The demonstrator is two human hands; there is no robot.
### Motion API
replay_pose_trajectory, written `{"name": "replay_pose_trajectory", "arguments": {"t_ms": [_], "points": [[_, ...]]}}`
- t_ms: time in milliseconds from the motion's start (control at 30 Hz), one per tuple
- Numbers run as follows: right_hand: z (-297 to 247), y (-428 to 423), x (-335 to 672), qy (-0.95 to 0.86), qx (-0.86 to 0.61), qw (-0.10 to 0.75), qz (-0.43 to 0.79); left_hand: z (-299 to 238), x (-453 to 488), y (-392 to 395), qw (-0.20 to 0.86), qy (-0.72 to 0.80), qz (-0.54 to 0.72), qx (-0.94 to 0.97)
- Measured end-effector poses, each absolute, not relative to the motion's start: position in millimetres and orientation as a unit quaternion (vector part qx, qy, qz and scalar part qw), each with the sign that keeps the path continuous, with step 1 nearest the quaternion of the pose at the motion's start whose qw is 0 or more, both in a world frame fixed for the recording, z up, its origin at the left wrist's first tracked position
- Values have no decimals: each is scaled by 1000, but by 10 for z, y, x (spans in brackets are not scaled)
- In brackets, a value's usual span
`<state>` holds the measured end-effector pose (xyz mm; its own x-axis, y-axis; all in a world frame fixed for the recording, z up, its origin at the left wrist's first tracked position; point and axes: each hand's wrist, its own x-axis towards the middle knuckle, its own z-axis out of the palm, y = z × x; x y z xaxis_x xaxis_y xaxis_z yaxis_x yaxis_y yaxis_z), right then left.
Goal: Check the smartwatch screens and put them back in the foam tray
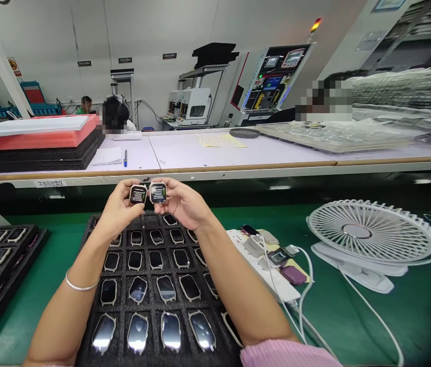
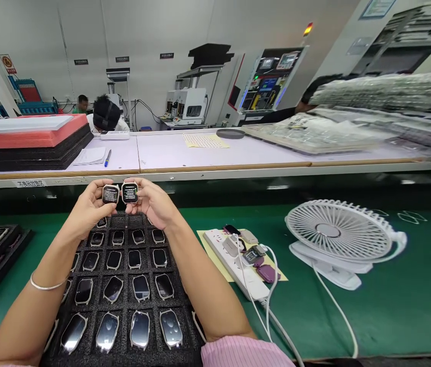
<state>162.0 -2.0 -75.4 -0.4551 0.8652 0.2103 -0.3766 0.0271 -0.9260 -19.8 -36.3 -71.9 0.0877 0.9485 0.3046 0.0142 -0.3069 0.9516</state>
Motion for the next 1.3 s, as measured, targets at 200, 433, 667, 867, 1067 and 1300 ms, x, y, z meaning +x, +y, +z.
{"name": "replay_pose_trajectory", "arguments": {"t_ms": [200,433,667,867,1067,1300], "points": [[-1144,212,1651,-714,-321,291,550,-1113,-531,-22,340,528,337,701],[-1696,527,1492,-829,-442,177,294,-1797,-602,312,181,617,214,735],[-1649,692,1674,-843,-497,93,182,-1727,-552,425,108,624,111,766],[-1579,742,2238,-744,-656,47,120,-1665,228,569,113,598,115,785],[-1824,606,2357,-694,-695,104,158,-1862,840,632,195,627,172,735],[-1768,464,2247,-640,-619,302,341,-1504,467,439,407,538,303,673]]}}
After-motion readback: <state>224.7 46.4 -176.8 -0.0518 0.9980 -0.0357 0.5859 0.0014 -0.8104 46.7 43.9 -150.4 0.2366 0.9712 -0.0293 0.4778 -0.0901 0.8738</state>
